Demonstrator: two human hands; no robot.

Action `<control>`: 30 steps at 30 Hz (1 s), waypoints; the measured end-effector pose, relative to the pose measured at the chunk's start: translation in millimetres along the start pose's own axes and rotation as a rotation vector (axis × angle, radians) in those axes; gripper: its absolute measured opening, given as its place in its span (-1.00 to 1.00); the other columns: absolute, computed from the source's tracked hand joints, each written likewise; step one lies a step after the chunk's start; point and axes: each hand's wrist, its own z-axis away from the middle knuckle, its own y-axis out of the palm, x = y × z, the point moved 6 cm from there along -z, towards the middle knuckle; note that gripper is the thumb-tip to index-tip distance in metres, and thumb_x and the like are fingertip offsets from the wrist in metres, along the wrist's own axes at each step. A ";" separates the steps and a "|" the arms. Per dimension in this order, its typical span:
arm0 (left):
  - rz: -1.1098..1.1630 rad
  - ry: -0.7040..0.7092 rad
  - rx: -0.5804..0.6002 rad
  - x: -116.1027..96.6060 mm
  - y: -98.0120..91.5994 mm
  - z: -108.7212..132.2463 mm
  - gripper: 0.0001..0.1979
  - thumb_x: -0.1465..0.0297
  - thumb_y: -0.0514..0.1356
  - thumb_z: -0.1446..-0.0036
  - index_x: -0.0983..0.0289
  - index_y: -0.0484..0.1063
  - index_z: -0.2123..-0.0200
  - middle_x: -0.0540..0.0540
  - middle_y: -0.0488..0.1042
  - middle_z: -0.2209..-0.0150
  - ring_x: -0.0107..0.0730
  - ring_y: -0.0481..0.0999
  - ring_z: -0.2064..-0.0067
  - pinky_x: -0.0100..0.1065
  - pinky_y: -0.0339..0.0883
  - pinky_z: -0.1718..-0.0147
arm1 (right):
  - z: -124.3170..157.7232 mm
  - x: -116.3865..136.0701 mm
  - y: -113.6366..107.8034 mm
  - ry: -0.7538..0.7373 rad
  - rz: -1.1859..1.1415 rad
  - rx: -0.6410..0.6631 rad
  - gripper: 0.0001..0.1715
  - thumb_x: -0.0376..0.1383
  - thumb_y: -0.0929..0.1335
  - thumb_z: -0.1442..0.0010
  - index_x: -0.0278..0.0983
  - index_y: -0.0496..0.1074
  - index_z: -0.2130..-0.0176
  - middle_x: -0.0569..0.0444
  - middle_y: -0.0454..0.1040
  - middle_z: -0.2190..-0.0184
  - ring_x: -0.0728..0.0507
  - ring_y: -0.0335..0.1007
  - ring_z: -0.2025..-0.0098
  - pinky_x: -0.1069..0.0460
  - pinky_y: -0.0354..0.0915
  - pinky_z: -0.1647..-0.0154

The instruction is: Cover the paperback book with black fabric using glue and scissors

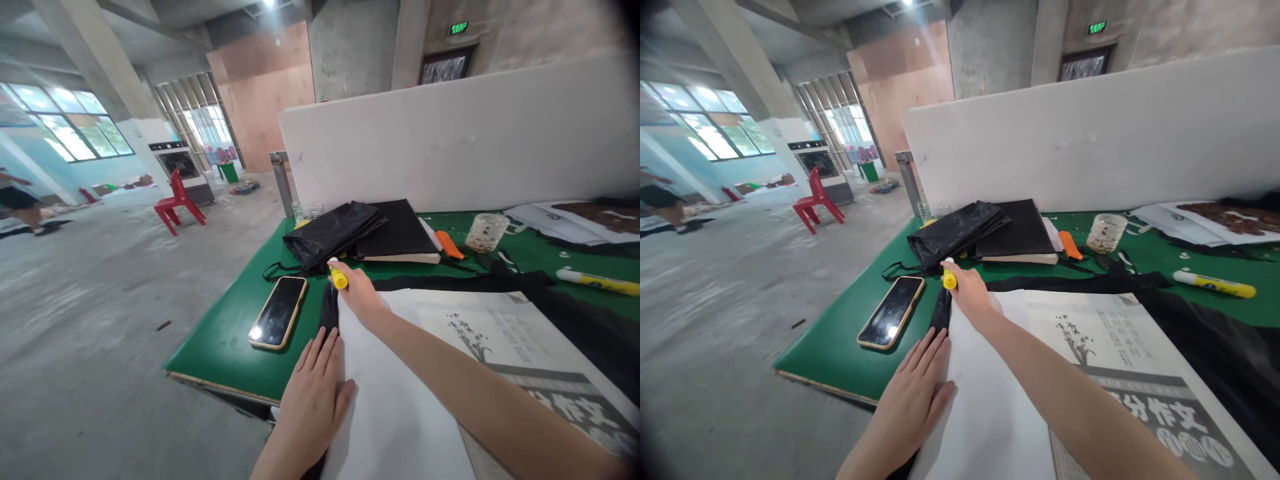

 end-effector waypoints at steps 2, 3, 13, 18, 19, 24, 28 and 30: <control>-0.008 0.002 -0.006 0.6 1.3 0.2 -0.42 0.19 -0.09 -0.27 0.31 -0.08 -0.27 0.13 -0.03 -0.30 -0.17 -0.10 -0.31 -0.13 0.06 -0.19 | -1.3 -3.5 -13.0 -0.010 -0.052 -0.075 -0.47 -0.38 0.17 -0.23 -0.18 0.15 -0.18 0.02 0.40 0.06 -0.11 0.29 0.10 0.01 0.18 0.05; -0.011 0.002 -0.011 0.8 1.7 0.3 -0.42 0.19 -0.09 -0.27 0.31 -0.08 -0.27 0.13 -0.03 -0.30 -0.17 -0.10 -0.31 -0.13 0.06 -0.19 | -1.9 -4.6 -20.0 -0.029 -0.092 -0.119 -0.43 -0.43 0.14 -0.22 -0.18 0.12 -0.20 0.03 0.35 0.00 -0.09 0.26 0.03 0.02 0.17 0.00; 0.001 0.009 -0.041 -0.4 -1.0 0.2 -0.42 0.21 -0.07 -0.26 0.31 -0.08 -0.28 0.15 0.01 -0.29 -0.16 -0.06 -0.31 -0.13 0.09 -0.17 | -11.3 -33.0 -39.2 0.089 -0.128 -0.285 -0.48 -0.32 0.04 -0.31 -0.19 0.17 -0.20 -0.07 0.20 -0.05 -0.08 0.26 0.01 0.03 0.23 0.02; -0.001 0.007 -0.041 0.5 -0.7 -0.3 -0.42 0.21 -0.07 -0.26 0.30 -0.08 -0.28 0.14 0.01 -0.29 -0.16 -0.06 -0.30 -0.14 0.09 -0.17 | -11.9 -45.9 -27.1 0.128 -0.012 -0.183 -0.64 -0.32 0.15 -0.26 -0.20 0.44 0.08 -0.04 0.21 0.01 -0.08 0.34 0.18 0.04 0.27 0.16; -0.006 0.006 -0.036 0.7 -0.4 -0.4 -0.42 0.20 -0.07 -0.26 0.30 -0.07 -0.27 0.13 0.01 -0.29 -0.16 -0.06 -0.31 -0.14 0.09 -0.17 | -12.1 -47.2 -22.7 0.125 0.001 -0.148 -0.68 -0.34 0.18 -0.23 -0.21 0.46 0.14 -0.03 0.23 0.04 -0.07 0.35 0.22 0.04 0.27 0.19; -0.008 0.005 -0.020 1.0 0.3 -1.2 -0.42 0.19 -0.09 -0.27 0.31 -0.07 -0.27 0.12 -0.01 -0.30 -0.18 -0.08 -0.31 -0.15 0.06 -0.19 | -13.3 -51.6 -5.8 0.114 0.081 -0.031 -0.66 -0.41 0.20 -0.19 -0.19 0.46 0.13 -0.02 0.25 0.06 -0.05 0.33 0.29 0.06 0.24 0.26; 0.002 -0.006 -0.027 1.6 0.7 -1.2 -0.42 0.19 -0.08 -0.26 0.30 -0.08 -0.28 0.11 0.00 -0.30 -0.19 -0.07 -0.31 -0.15 0.07 -0.18 | -13.2 -54.6 -4.0 0.124 0.129 -0.010 -0.63 -0.40 0.17 -0.22 -0.19 0.42 0.06 -0.03 0.25 0.05 -0.03 0.32 0.33 0.08 0.23 0.32; 0.003 -0.006 -0.035 1.5 0.6 -0.9 -0.42 0.19 -0.07 -0.26 0.29 -0.09 -0.28 0.11 0.00 -0.30 -0.18 -0.06 -0.31 -0.15 0.07 -0.18 | -12.7 -53.8 -4.6 0.124 0.150 -0.002 -0.62 -0.39 0.17 -0.22 -0.18 0.41 0.03 -0.03 0.27 0.06 -0.04 0.33 0.30 0.08 0.24 0.31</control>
